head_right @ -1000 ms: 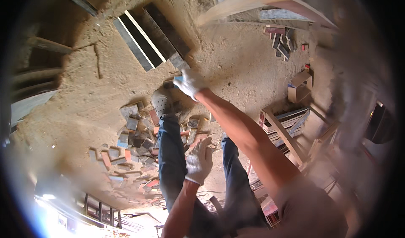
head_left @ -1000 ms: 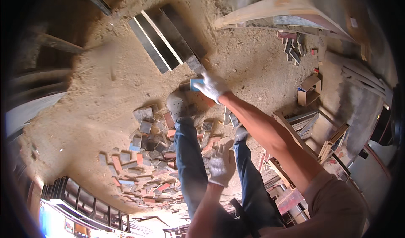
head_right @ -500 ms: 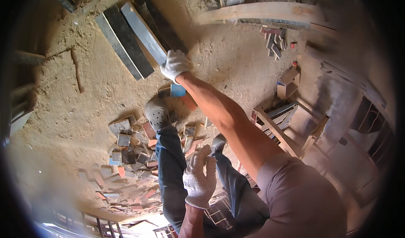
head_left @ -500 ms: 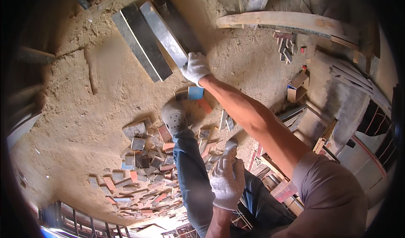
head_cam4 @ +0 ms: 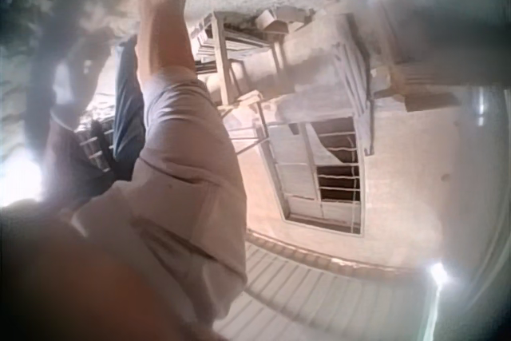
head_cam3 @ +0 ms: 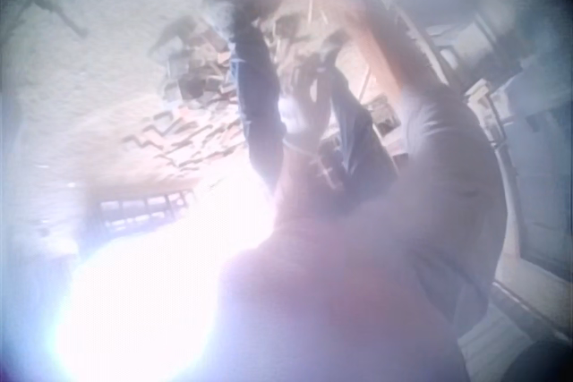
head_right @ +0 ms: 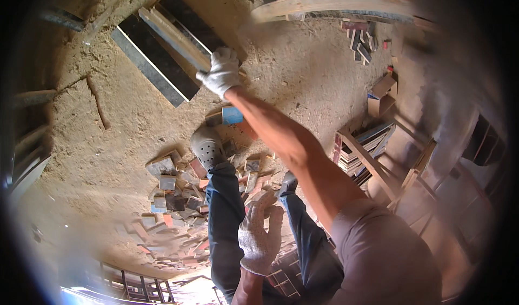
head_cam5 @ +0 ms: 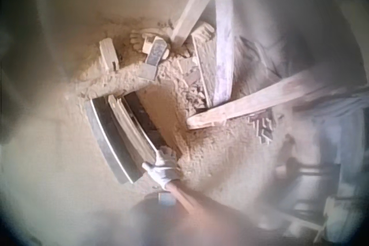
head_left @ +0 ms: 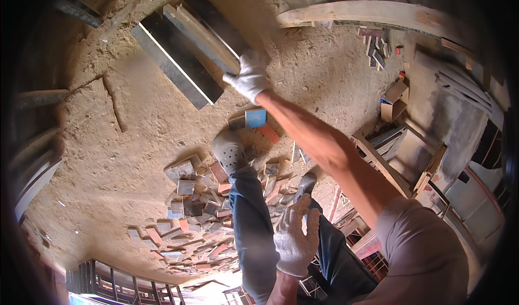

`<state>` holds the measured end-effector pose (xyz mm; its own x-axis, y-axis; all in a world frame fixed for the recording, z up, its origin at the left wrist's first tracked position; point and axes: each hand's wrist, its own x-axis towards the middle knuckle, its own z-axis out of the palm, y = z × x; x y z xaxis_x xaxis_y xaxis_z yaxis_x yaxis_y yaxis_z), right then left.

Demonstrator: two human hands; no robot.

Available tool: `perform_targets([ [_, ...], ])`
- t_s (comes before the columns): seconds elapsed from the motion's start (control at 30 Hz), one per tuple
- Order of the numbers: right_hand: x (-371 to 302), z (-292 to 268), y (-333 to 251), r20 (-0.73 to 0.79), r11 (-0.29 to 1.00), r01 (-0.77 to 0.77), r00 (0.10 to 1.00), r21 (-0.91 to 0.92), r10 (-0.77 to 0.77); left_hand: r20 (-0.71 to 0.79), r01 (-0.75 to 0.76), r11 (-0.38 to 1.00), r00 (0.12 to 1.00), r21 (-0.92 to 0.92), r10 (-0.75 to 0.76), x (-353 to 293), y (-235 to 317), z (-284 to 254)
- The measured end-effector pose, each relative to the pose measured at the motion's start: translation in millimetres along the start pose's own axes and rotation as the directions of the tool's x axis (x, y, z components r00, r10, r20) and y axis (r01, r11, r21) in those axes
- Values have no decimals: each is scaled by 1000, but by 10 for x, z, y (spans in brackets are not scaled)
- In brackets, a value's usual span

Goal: The person uses a pneumatic nail gun to fasten wooden strips to a large wooden board. They repeatedly position the strips and fire the nail gun to secure them, working on a frame-like structure in a cluttered workshop.

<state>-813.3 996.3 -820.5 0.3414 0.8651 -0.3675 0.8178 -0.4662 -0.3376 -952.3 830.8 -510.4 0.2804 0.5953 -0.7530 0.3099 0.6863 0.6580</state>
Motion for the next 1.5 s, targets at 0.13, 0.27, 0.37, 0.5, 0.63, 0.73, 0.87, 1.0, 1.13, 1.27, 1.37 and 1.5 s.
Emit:
perform_targets([
  [0.13,435,103,736,-97,992,-47,995,-119,35,46,-3,1000,999,-26,4,41,72,28],
  [0.27,457,-167,357,127,965,-131,978,-227,162,44,13,1000,999,25,-14,41,25,13],
  [0.37,360,-308,87,299,959,-164,926,-233,231,34,4,999,999,41,-5,64,20,16],
  [0.5,-1,-23,21,-58,984,-140,989,-106,135,31,6,999,999,42,-7,55,-20,37],
  [0.63,-282,82,70,55,979,-2,998,-204,13,12,9,1000,1000,15,-9,74,25,29],
  [0.73,-372,79,27,191,973,-230,954,-30,232,15,10,1000,1000,24,-10,59,2,43],
  [0.87,-393,79,14,245,973,-224,942,-51,229,11,-18,999,1000,36,18,32,-39,73],
  [1.0,-389,34,174,218,980,-190,955,-66,200,33,25,999,999,27,-26,-10,-94,111],
  [1.13,-555,-8,-75,384,973,-201,895,-113,229,53,21,997,998,70,-24,-34,-139,153],
  [1.27,-638,58,-197,303,947,-316,898,-65,320,66,23,996,997,85,-29,-27,-101,160],
  [1.37,-642,72,-129,268,963,-239,926,-127,265,73,65,997,995,31,-67,-38,-140,156],
  [1.5,-577,148,113,266,978,-164,944,-127,193,71,19,998,997,62,-24,-48,-156,164],
])
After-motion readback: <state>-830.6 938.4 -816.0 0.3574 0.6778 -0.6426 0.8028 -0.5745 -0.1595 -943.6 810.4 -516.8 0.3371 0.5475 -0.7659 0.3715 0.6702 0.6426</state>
